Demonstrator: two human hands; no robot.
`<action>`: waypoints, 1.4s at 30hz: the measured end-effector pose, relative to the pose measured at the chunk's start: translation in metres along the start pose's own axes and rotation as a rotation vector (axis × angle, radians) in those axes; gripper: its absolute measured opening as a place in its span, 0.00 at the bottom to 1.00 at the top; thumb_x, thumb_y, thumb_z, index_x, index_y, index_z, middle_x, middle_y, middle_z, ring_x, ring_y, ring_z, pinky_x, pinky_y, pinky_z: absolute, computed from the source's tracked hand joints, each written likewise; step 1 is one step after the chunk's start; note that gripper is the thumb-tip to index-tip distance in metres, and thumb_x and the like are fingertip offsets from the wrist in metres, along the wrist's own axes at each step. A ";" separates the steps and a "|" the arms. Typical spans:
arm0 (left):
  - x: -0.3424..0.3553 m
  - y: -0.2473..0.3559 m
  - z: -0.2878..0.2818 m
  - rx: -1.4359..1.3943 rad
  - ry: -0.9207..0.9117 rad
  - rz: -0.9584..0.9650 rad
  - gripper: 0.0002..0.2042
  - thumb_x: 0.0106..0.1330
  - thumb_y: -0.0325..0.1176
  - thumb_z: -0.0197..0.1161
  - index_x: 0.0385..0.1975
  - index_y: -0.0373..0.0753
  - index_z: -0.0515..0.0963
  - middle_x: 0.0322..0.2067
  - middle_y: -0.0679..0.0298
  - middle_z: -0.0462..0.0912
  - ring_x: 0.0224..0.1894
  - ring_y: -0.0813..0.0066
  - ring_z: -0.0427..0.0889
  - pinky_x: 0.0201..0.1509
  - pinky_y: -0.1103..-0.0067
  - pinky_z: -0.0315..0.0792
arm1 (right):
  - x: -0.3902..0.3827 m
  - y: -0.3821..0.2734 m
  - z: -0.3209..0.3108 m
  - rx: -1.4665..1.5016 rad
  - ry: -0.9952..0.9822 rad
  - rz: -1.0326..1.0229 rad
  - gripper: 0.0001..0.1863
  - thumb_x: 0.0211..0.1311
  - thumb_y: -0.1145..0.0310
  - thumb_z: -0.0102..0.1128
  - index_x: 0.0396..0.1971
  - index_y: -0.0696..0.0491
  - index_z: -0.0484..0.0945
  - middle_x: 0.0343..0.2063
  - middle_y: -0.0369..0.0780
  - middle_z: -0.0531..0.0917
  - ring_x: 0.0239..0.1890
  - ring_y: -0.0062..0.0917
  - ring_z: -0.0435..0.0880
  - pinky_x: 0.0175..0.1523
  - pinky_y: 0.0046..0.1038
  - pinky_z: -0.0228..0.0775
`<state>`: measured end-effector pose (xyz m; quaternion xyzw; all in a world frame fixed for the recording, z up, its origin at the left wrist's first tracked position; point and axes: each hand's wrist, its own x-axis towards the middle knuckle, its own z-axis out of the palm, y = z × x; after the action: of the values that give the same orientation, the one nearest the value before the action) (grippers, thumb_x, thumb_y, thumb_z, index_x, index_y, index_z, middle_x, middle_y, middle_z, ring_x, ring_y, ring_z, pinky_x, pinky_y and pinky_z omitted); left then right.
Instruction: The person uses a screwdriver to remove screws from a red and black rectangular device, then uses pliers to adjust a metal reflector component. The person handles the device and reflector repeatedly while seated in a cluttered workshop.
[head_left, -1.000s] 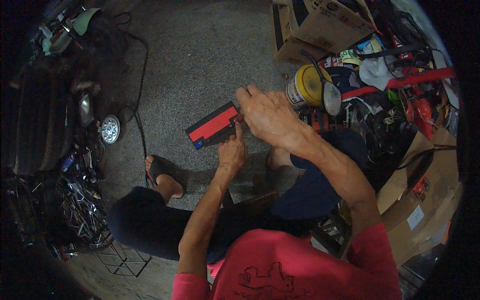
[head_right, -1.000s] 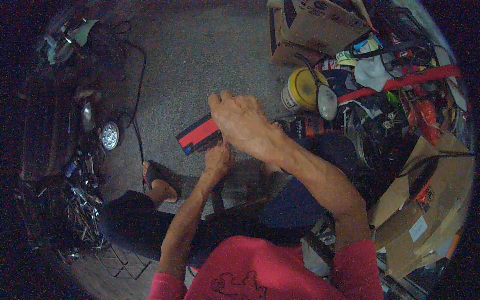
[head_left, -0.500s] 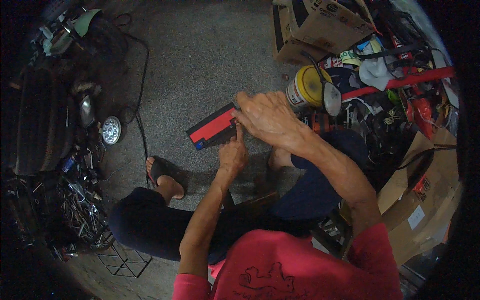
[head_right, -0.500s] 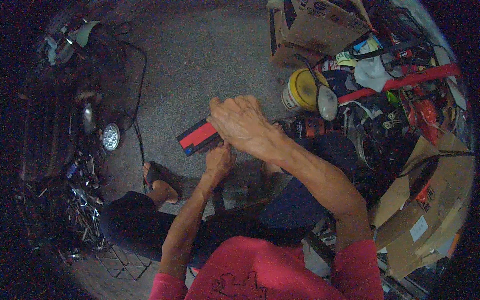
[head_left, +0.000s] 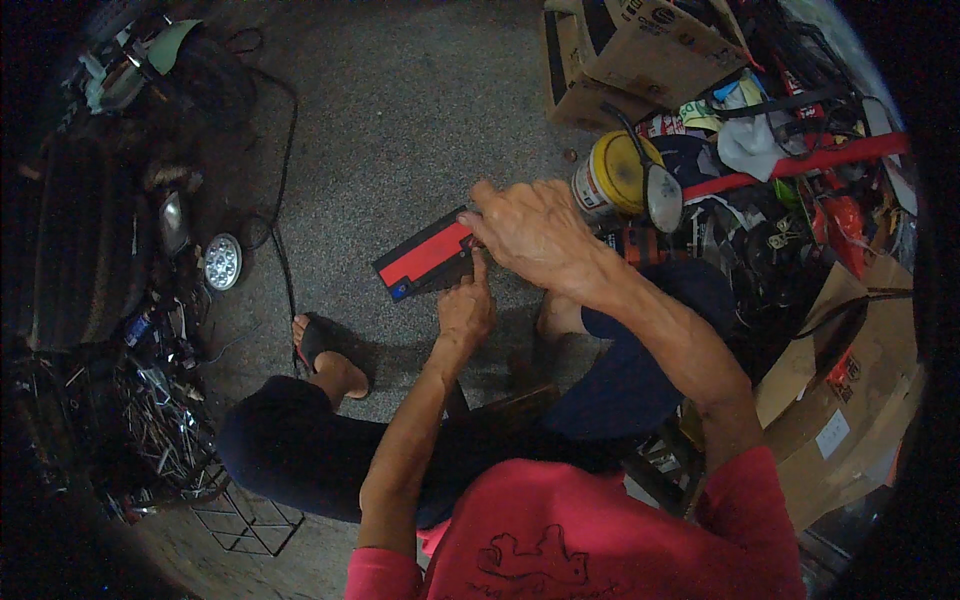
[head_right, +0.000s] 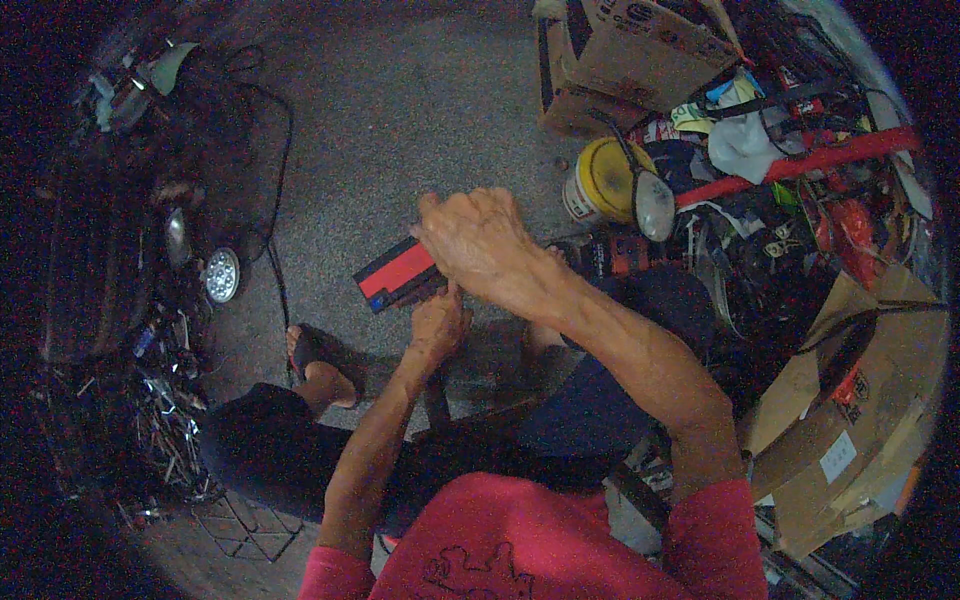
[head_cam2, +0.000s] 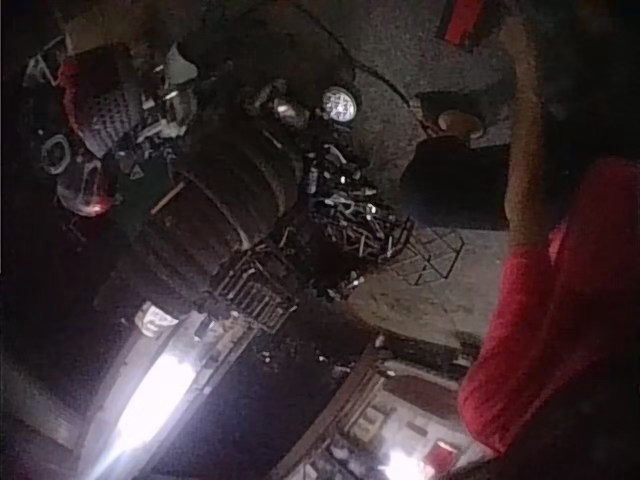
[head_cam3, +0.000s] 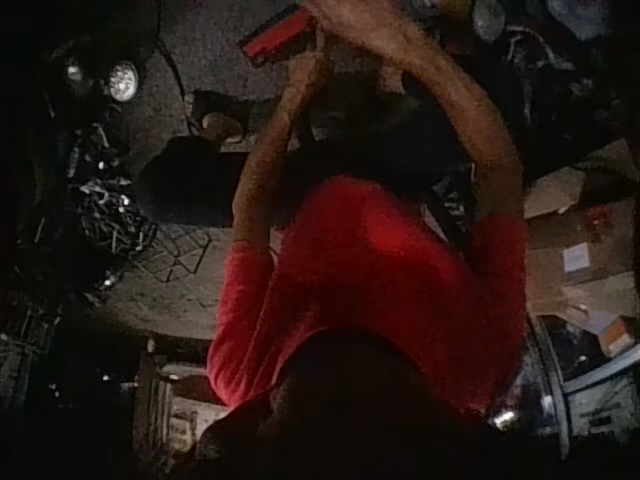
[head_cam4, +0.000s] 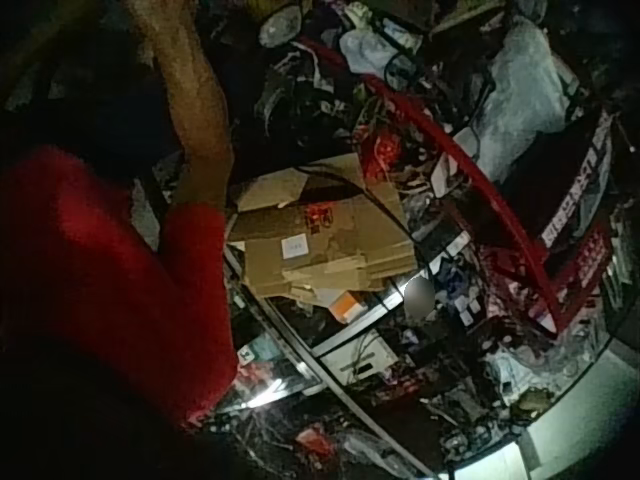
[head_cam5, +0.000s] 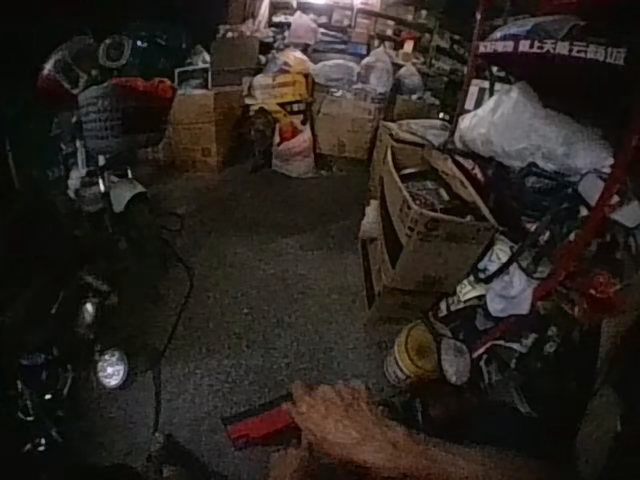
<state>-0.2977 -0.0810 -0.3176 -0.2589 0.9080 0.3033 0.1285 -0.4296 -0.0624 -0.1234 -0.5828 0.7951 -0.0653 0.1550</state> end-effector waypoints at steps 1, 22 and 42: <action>0.000 0.000 0.001 0.007 0.003 0.002 0.39 0.54 0.29 0.55 0.66 0.35 0.43 0.41 0.46 0.78 0.41 0.49 0.80 0.47 0.58 0.70 | -0.001 0.001 0.002 -0.004 0.076 -0.030 0.14 0.54 0.65 0.57 0.33 0.59 0.68 0.28 0.51 0.78 0.31 0.47 0.80 0.35 0.46 0.68; 0.000 0.000 0.003 0.054 -0.009 -0.003 0.40 0.55 0.31 0.55 0.66 0.32 0.41 0.38 0.48 0.79 0.36 0.52 0.82 0.43 0.62 0.73 | -0.004 0.010 0.015 0.061 0.223 -0.102 0.13 0.55 0.65 0.55 0.34 0.58 0.67 0.21 0.49 0.78 0.30 0.50 0.78 0.37 0.49 0.66; -0.001 0.002 0.002 0.037 0.005 0.007 0.39 0.56 0.32 0.52 0.66 0.32 0.40 0.38 0.46 0.79 0.37 0.51 0.81 0.44 0.61 0.72 | -0.002 0.006 0.008 0.048 0.110 -0.009 0.14 0.55 0.64 0.56 0.35 0.58 0.66 0.23 0.52 0.78 0.30 0.48 0.79 0.38 0.45 0.66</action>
<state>-0.2975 -0.0777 -0.3180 -0.2542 0.9146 0.2863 0.1301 -0.4320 -0.0577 -0.1327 -0.5780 0.7980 -0.1167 0.1248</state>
